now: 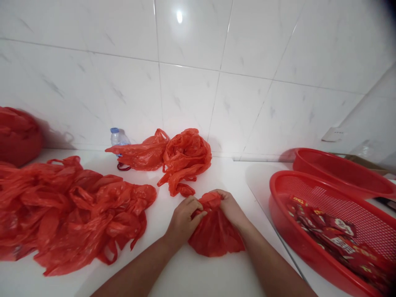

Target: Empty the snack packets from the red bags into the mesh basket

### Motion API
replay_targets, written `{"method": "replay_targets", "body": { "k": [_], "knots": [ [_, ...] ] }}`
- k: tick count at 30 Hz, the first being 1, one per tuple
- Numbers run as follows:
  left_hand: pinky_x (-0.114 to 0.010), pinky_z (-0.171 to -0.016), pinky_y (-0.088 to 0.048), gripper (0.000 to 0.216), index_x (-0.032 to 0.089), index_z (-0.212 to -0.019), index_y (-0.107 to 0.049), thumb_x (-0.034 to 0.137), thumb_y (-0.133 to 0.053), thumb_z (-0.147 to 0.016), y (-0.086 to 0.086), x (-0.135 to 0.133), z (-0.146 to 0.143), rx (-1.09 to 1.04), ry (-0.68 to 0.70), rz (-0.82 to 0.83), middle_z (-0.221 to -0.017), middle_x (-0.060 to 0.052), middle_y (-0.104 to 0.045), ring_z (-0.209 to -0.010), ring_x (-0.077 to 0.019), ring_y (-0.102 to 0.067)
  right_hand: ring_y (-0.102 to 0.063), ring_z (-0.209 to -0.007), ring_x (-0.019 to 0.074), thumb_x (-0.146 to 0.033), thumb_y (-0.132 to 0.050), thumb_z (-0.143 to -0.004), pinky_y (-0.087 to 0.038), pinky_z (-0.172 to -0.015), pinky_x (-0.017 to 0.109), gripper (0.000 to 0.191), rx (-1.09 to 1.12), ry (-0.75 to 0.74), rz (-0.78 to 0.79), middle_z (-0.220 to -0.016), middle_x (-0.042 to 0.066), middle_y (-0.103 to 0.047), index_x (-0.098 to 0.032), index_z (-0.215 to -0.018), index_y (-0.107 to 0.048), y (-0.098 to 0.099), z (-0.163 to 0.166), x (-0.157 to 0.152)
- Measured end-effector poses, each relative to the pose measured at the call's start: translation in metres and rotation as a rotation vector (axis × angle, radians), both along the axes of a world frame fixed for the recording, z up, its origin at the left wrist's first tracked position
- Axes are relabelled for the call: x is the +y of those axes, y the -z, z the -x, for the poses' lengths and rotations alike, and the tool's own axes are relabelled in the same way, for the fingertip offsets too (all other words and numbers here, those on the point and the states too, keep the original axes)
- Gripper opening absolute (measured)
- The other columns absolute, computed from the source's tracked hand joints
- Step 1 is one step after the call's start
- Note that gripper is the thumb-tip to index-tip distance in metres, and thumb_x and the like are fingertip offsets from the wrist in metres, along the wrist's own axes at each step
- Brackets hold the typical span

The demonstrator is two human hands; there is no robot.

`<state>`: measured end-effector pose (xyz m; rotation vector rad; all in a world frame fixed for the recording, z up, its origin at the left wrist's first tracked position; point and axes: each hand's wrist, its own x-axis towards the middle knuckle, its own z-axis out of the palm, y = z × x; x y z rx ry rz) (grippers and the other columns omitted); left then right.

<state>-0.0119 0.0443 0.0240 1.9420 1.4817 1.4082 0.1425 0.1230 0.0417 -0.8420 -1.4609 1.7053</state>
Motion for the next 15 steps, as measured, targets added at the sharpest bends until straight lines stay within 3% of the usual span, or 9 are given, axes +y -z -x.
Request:
{"method": "replay_targets", "body": {
  "k": [4, 8, 10, 12, 15],
  "knots": [
    [-0.028, -0.073, -0.042, 0.009, 0.02, -0.076, -0.053, 0.021, -0.054, -0.085, 0.0, 0.002, 0.007, -0.003, -0.049, -0.042, -0.081, 0.0, -0.053, -0.078, -0.0144, -0.051, -0.06, -0.064, 0.0141, -0.019, -0.07, -0.062, -0.045, -0.065, 0.028, 0.027, 0.125, -0.089, 0.172, -0.077, 0.002, -0.069, -0.018, -0.089, -0.068, -0.003, -0.006, 0.002],
    [-0.031, -0.079, -0.043, 0.009, 0.019, -0.078, -0.053, 0.023, -0.054, -0.086, 0.0, 0.004, 0.014, 0.002, -0.092, -0.101, -0.092, -0.003, -0.053, -0.087, -0.016, -0.052, -0.063, -0.081, 0.0167, -0.034, -0.07, -0.07, -0.047, -0.077, 0.031, 0.037, 0.295, -0.027, 0.199, -0.097, 0.005, -0.069, -0.021, -0.104, -0.067, 0.004, -0.014, 0.013],
    [-0.035, -0.085, -0.042, 0.011, 0.018, -0.075, -0.051, 0.021, -0.055, -0.085, -0.002, 0.003, 0.015, 0.023, -0.111, -0.164, -0.101, -0.005, -0.052, -0.095, -0.018, -0.051, -0.064, -0.082, 0.0177, -0.036, -0.068, -0.07, -0.048, -0.079, 0.032, 0.036, 0.232, 0.082, 0.115, -0.095, 0.005, -0.069, -0.02, -0.102, -0.067, 0.013, -0.018, 0.022],
    [-0.037, -0.087, -0.04, 0.014, 0.018, -0.071, -0.047, 0.017, -0.055, -0.083, -0.006, -0.003, 0.011, 0.052, -0.111, -0.238, -0.106, -0.006, -0.052, -0.1, -0.0192, -0.049, -0.063, -0.073, 0.0175, -0.034, -0.066, -0.069, -0.049, -0.073, 0.033, 0.032, 0.025, 0.239, -0.033, -0.084, 0.005, -0.069, -0.018, -0.096, -0.067, 0.023, -0.021, 0.032],
    [-0.036, -0.082, -0.041, 0.019, 0.018, -0.069, -0.041, 0.007, -0.052, -0.08, -0.012, -0.018, -0.003, 0.085, 0.001, -0.356, -0.094, -0.005, -0.056, -0.09, -0.0171, -0.051, -0.06, -0.068, 0.0175, -0.03, -0.06, -0.068, -0.048, -0.071, 0.034, 0.025, -0.216, 0.438, -0.229, -0.078, 0.005, -0.068, -0.016, -0.087, -0.068, 0.035, -0.024, 0.044]
  ]
}}
